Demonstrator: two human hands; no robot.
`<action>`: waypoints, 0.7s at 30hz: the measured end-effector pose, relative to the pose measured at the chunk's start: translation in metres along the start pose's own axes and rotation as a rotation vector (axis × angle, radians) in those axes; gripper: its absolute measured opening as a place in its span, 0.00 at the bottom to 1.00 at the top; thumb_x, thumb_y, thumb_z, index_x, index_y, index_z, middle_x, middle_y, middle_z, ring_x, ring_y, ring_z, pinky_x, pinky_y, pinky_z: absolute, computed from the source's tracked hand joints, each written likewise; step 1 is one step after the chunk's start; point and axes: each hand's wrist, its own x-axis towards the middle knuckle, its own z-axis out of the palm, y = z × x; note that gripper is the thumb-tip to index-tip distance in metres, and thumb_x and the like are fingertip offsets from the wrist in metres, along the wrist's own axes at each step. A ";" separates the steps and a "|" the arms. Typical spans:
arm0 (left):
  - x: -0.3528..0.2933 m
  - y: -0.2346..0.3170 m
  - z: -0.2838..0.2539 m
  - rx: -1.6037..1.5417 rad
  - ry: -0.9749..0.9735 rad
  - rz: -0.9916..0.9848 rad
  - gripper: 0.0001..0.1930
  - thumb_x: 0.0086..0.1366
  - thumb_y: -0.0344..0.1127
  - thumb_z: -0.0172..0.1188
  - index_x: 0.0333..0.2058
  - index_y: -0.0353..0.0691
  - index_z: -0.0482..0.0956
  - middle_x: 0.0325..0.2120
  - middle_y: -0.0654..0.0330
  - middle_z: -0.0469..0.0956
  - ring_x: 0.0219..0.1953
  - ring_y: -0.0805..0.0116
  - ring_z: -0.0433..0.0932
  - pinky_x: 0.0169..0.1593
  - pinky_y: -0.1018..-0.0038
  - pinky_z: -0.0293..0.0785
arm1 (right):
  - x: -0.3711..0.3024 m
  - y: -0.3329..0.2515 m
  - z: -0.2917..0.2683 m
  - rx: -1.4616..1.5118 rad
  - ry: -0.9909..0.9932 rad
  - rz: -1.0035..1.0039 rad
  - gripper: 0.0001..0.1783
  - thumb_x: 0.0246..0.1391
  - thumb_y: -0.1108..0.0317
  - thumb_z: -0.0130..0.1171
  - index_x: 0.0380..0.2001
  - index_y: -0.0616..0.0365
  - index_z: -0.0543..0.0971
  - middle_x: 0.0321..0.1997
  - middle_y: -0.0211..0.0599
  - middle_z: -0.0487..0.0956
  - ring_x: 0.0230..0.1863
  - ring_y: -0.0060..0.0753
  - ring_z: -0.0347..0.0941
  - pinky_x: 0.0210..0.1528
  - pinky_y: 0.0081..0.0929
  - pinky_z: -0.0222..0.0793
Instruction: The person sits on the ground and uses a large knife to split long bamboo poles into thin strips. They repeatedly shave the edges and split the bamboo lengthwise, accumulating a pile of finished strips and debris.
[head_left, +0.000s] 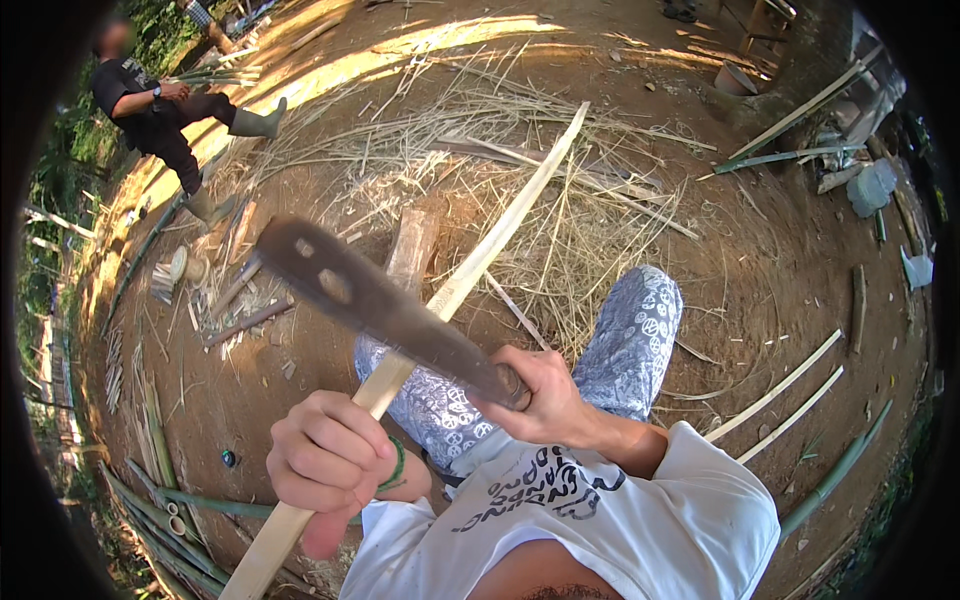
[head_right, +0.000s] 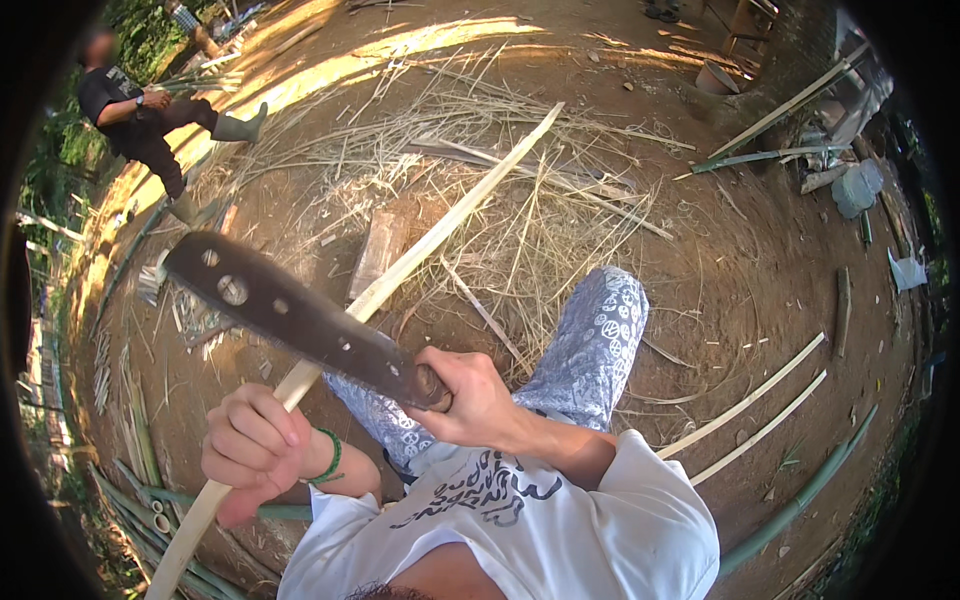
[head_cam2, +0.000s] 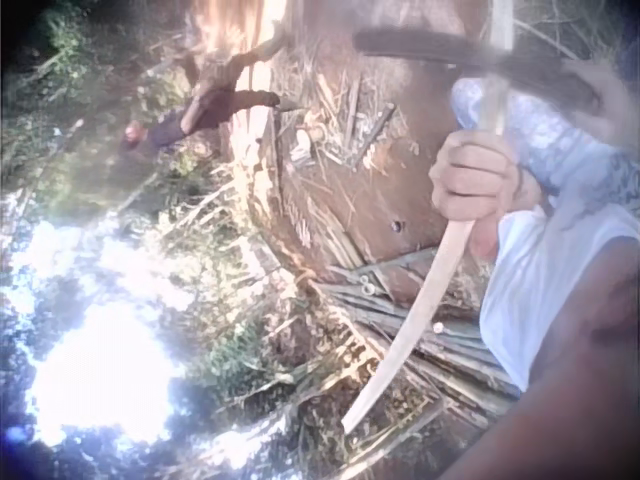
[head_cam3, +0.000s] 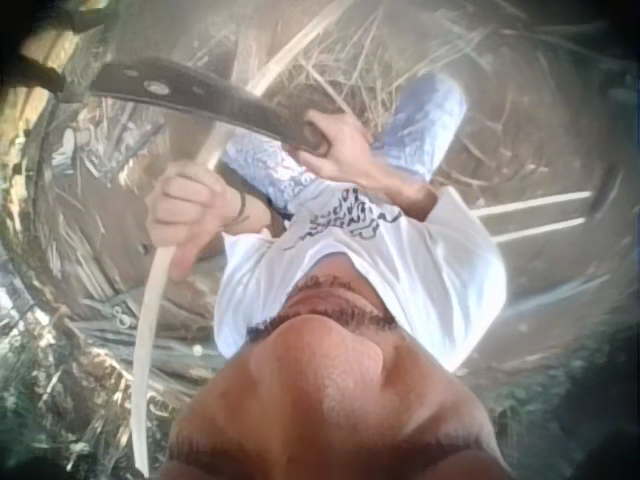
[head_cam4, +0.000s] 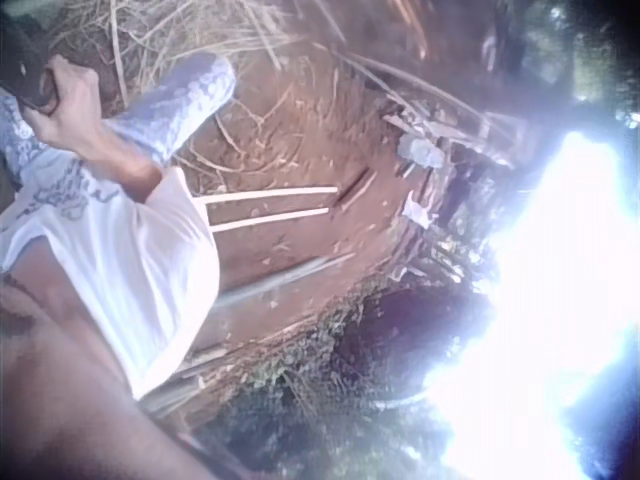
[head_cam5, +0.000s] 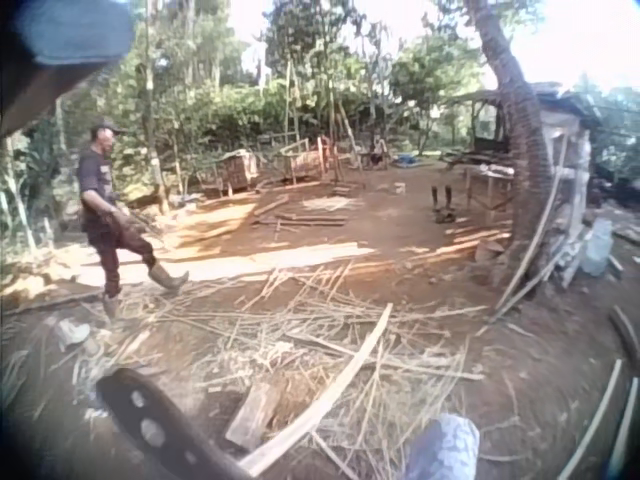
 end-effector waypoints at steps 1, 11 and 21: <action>-0.001 -0.003 0.015 0.025 0.200 0.063 0.26 0.72 0.56 0.54 0.20 0.44 0.69 0.17 0.67 0.65 0.20 0.72 0.65 0.35 0.75 0.74 | 0.005 -0.009 -0.003 -0.028 -0.060 -0.023 0.15 0.40 0.70 0.67 0.32 0.64 0.76 0.24 0.46 0.77 0.26 0.54 0.78 0.28 0.42 0.72; -0.002 -0.020 0.046 0.083 0.585 0.054 0.23 0.78 0.46 0.36 0.21 0.47 0.57 0.16 0.68 0.51 0.18 0.75 0.50 0.26 0.74 0.56 | 0.011 -0.008 -0.025 -0.227 -0.024 0.009 0.16 0.37 0.72 0.67 0.33 0.65 0.77 0.22 0.48 0.77 0.25 0.53 0.77 0.27 0.39 0.71; -0.011 -0.019 0.046 0.107 0.559 0.078 0.21 0.75 0.45 0.41 0.20 0.47 0.59 0.14 0.68 0.55 0.17 0.75 0.51 0.26 0.73 0.58 | 0.017 0.008 -0.040 -0.275 0.029 0.266 0.15 0.39 0.70 0.67 0.32 0.64 0.77 0.18 0.46 0.76 0.19 0.47 0.77 0.25 0.38 0.72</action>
